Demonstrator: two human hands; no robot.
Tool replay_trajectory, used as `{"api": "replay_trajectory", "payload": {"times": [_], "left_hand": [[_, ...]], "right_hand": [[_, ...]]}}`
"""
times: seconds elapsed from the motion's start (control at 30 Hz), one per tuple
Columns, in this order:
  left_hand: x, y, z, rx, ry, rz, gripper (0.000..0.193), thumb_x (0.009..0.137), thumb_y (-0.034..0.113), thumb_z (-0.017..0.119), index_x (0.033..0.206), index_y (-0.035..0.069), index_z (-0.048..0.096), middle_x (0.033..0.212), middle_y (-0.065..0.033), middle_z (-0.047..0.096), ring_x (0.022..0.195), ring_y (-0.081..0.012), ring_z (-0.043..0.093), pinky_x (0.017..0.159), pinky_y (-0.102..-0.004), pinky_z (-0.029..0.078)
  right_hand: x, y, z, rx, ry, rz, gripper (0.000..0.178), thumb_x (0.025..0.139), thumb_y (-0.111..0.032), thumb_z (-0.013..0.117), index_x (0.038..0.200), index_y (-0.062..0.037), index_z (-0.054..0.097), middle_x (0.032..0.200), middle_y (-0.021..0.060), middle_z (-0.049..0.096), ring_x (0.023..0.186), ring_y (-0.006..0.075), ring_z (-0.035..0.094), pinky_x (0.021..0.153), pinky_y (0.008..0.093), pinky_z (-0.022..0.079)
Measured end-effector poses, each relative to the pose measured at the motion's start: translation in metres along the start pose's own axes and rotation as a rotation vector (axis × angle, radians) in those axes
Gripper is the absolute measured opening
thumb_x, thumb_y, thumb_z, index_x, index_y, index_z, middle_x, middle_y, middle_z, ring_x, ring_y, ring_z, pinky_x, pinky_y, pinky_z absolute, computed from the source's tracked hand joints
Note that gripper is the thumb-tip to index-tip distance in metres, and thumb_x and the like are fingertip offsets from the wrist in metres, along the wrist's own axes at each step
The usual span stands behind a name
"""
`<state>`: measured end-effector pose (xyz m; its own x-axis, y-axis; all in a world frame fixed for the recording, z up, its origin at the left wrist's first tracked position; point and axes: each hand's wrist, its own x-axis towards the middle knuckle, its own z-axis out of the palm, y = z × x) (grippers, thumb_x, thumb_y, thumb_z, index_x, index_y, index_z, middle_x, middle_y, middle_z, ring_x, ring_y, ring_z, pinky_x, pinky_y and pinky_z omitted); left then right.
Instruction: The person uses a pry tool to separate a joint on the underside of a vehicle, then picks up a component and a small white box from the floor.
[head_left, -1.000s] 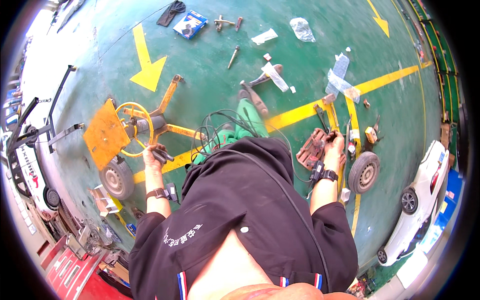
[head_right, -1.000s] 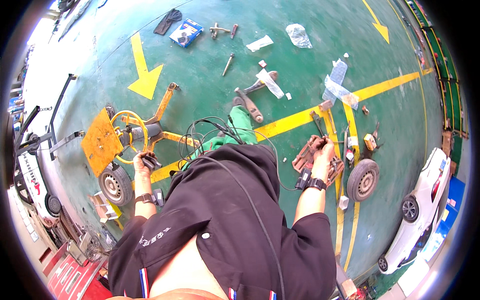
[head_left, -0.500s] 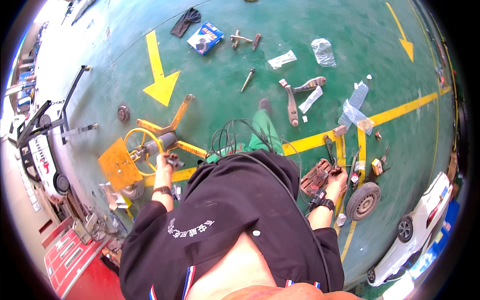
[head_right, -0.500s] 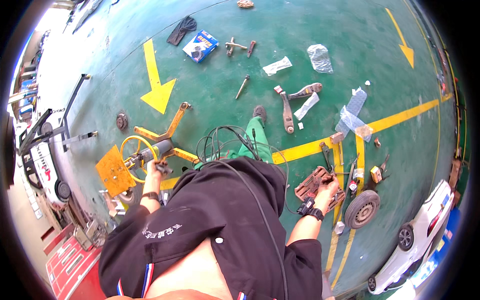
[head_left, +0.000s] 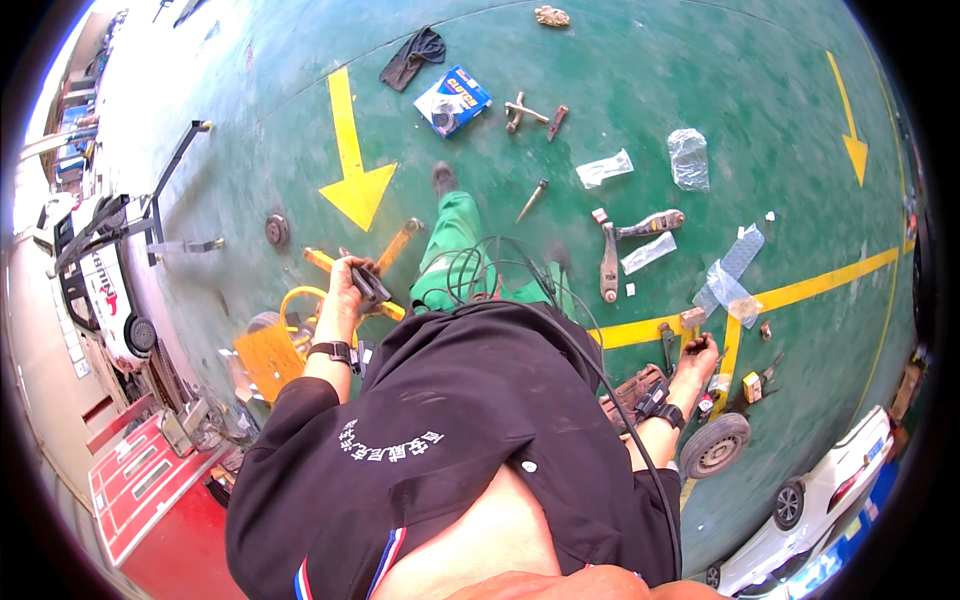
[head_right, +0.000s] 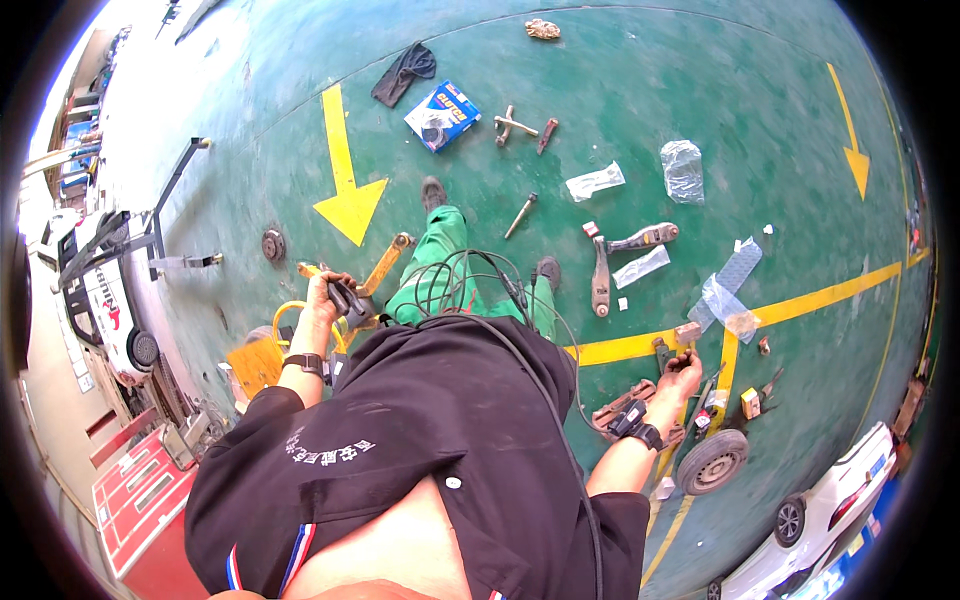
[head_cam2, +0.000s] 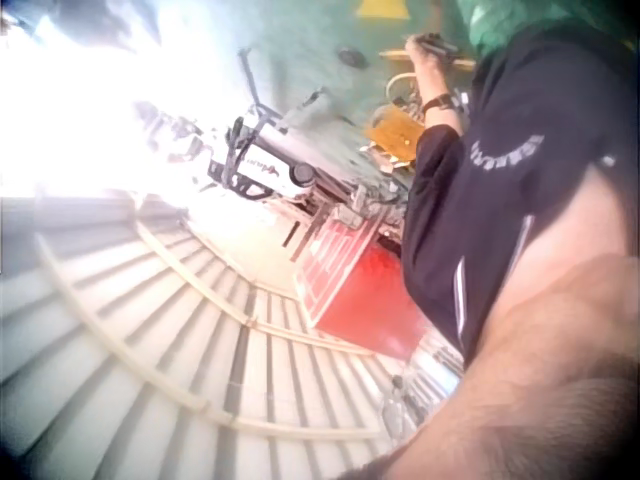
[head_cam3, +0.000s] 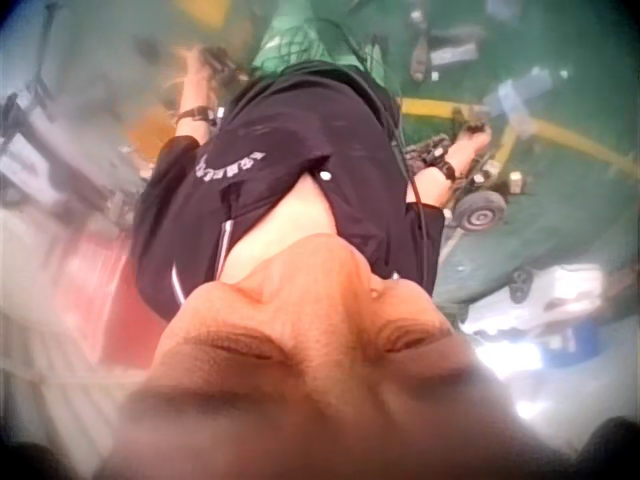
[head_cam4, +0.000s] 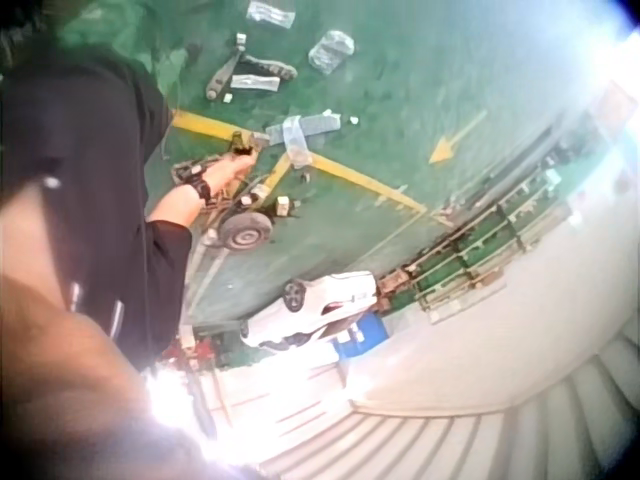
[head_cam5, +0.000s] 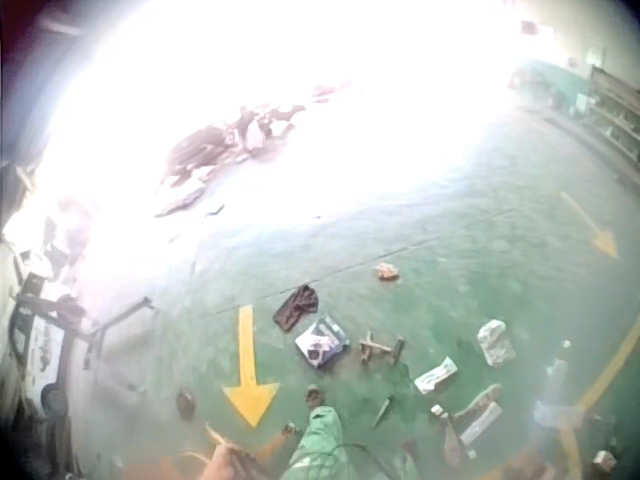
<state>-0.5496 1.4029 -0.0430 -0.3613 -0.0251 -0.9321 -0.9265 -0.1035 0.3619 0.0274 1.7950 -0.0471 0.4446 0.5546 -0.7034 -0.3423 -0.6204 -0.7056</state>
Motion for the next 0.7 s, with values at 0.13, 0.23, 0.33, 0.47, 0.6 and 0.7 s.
{"api": "replay_trajectory", "payload": {"times": [0.13,0.23,0.33,0.47,0.6,0.7], "left_hand": [[0.061,0.070,0.028,0.086,0.032,-0.123,0.015,0.068,0.008,0.051,0.080,-0.001,0.050,0.074,-0.0134,0.057,0.070,-0.0313,0.059,0.067,-0.0422,0.050],[0.116,0.145,0.060,0.201,-0.006,-0.124,0.013,0.068,0.008,0.050,0.078,0.001,0.048,0.068,-0.0127,0.055,0.066,-0.0311,0.057,0.065,-0.0427,0.047],[0.131,0.224,0.110,0.351,-0.086,-0.059,0.005,0.070,0.009,0.050,0.071,0.004,0.047,0.063,-0.0108,0.052,0.061,-0.0296,0.055,0.065,-0.0421,0.048],[0.150,0.312,0.161,0.519,-0.138,0.103,0.008,0.071,0.009,0.053,0.076,0.005,0.049,0.066,-0.0106,0.055,0.064,-0.0292,0.058,0.062,-0.0404,0.049],[0.159,0.348,0.198,0.518,-0.149,0.036,0.015,0.071,0.005,0.052,0.084,0.003,0.045,0.068,-0.0122,0.053,0.062,-0.0296,0.056,0.060,-0.0393,0.049],[0.148,0.348,0.218,0.532,-0.203,0.018,0.018,0.072,0.005,0.051,0.088,0.000,0.043,0.069,-0.0126,0.052,0.062,-0.0294,0.056,0.061,-0.0393,0.049]], "right_hand": [[-0.010,0.045,0.011,0.112,0.058,0.021,0.011,0.087,-0.012,0.052,0.078,-0.0084,0.057,0.062,-0.0006,0.053,0.053,0.0111,0.048,0.051,0.0217,0.040],[-0.036,0.098,0.022,0.188,0.070,0.064,0.011,0.085,-0.009,0.050,0.077,-0.0062,0.055,0.061,0.0008,0.052,0.052,0.0118,0.048,0.048,0.0211,0.040],[-0.064,0.159,0.015,0.232,0.224,0.128,0.010,0.085,-0.012,0.050,0.078,-0.0107,0.056,0.066,-0.0029,0.054,0.055,0.0095,0.051,0.049,0.0225,0.041],[-0.154,0.164,0.090,0.254,0.259,0.126,0.009,0.086,-0.010,0.050,0.080,-0.0095,0.056,0.070,-0.0028,0.056,0.058,0.0091,0.052,0.051,0.0226,0.041],[-0.181,0.178,0.103,0.263,0.316,0.063,0.008,0.086,-0.010,0.050,0.082,-0.0088,0.057,0.072,-0.0021,0.057,0.059,0.0088,0.052,0.051,0.0228,0.041],[-0.191,0.191,0.111,0.279,0.337,0.070,0.009,0.087,-0.011,0.050,0.085,-0.0077,0.058,0.072,-0.0010,0.057,0.059,0.0090,0.052,0.051,0.0231,0.041]]}}
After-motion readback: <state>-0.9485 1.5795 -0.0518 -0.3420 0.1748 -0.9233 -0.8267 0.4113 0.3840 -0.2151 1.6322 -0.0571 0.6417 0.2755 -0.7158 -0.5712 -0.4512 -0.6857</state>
